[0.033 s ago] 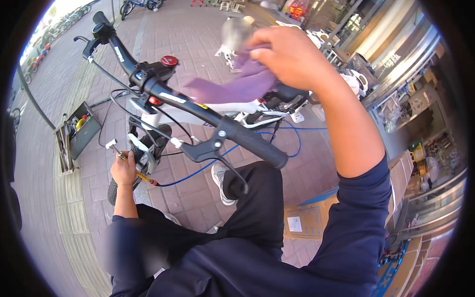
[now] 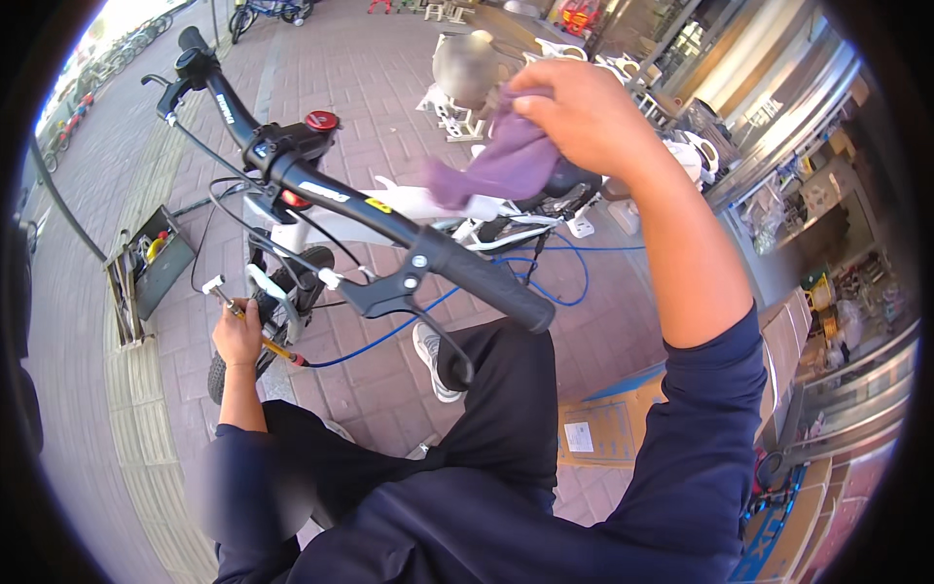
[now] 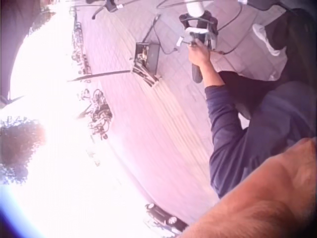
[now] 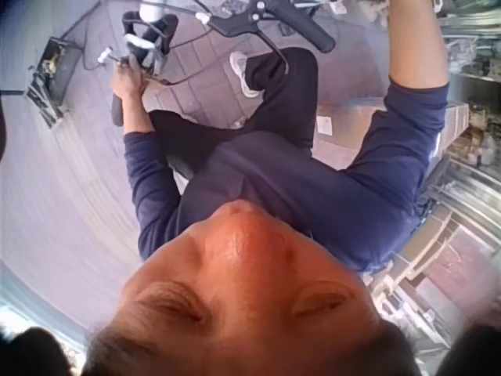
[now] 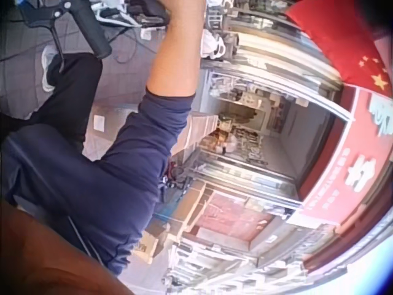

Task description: The person wipes a white bicycle with a purple cloth, cleaning the frame, wheels, and handlebars. They then stand, retrieve scissors from a tool box, and cut open a cardboard box.

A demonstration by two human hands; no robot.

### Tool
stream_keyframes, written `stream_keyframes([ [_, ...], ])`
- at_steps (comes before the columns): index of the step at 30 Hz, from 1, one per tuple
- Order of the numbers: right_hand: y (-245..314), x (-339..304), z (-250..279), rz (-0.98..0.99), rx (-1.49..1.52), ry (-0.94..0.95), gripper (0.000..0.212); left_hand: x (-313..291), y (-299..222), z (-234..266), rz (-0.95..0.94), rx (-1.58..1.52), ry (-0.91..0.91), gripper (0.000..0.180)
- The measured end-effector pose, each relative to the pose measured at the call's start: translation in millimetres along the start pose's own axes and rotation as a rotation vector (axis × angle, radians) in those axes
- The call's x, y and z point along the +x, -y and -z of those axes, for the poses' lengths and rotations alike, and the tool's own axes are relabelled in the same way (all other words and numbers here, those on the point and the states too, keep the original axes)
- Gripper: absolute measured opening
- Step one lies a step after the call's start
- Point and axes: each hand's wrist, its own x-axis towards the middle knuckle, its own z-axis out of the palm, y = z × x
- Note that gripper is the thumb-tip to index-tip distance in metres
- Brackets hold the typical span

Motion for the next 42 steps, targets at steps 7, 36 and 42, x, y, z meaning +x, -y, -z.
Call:
stream_keyframes([
  [7, -171.7, -33.2, -56.2, -0.515, 0.023, -0.296, 0.030, 3.9, 21.3, 6.3, -0.105, -0.096, -0.071, 0.019],
  [36, -11.2, -238.5, -216.5, -0.173, 0.291, 0.138, 0.019, -126.1, -199.4, 43.4, -0.566, -0.588, 0.567, 0.043],
  [42, -107.4, -275.8, -96.7, -0.436, -0.220, -0.720, 0.015, -91.3, -218.0, 99.0, -0.786, -0.627, -0.051, 0.010],
])
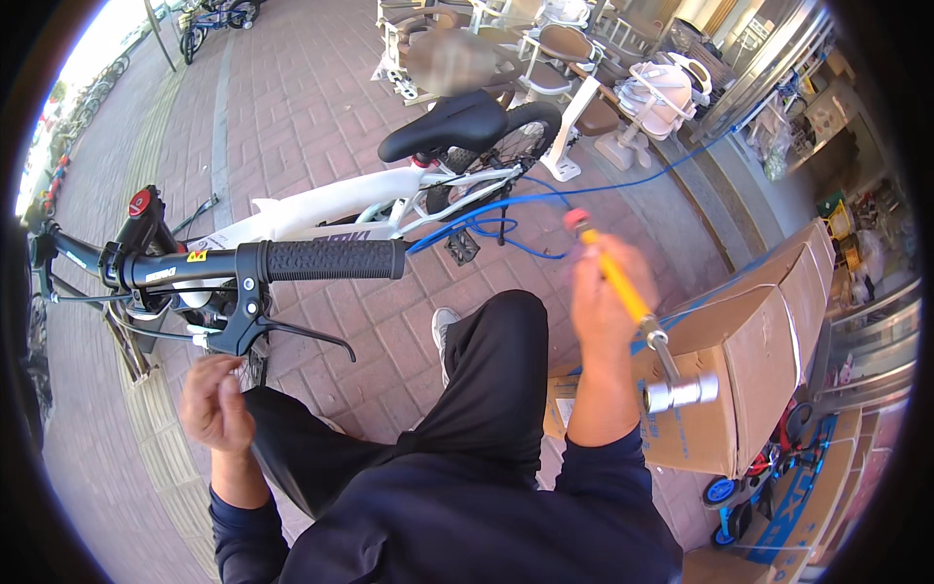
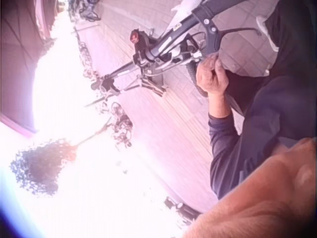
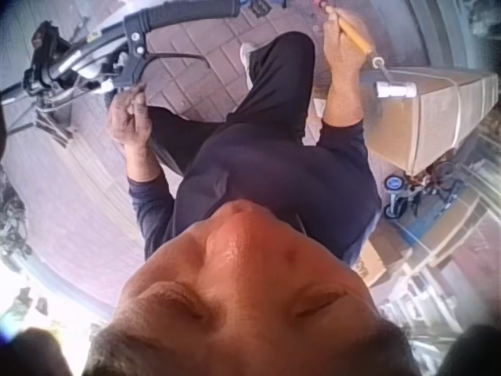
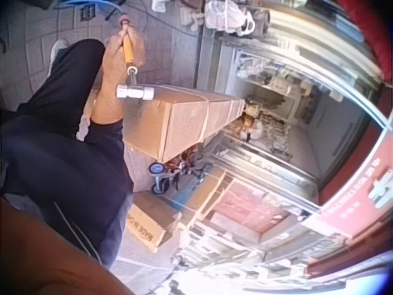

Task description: The person wipes a white bicycle with a purple cloth, cleaning the frame, wheels, and handlebars. They then stand, retrieve scissors from a tool box, and cut open a cardboard box.

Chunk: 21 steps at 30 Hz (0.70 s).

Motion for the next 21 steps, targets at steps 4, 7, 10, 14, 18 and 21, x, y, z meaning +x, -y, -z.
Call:
stream_keyframes([
  [4, -41.0, 35.5, -19.2, -0.183, -0.481, -0.059, 0.015, 56.2, -16.7, 21.0, -0.385, 0.071, -0.132, 0.026],
  [7, -117.0, 21.7, -71.2, -0.470, -0.694, 0.214, 0.019, 121.0, -45.8, -5.1, -0.320, 0.258, 0.051, 0.038],
  [10, -180.0, -33.3, -119.4, -0.664, -0.711, 0.647, 0.027, 156.2, -49.4, -42.2, -0.304, 0.310, 0.362, 0.056],
  [14, -144.7, -64.8, -154.5, -0.713, -0.522, 0.832, 0.027, 169.7, -52.6, -42.2, -0.085, 0.523, 0.757, 0.055],
  [18, -149.2, -82.8, -191.8, -0.633, -0.018, 0.854, 0.027, 168.4, -35.6, -35.3, -0.194, 0.455, 0.747, 0.064],
  [21, -100.6, -52.8, -201.8, -0.802, 0.500, 0.709, 0.026, 182.9, -29.0, 9.6, -0.069, 0.405, 0.874, 0.062],
])
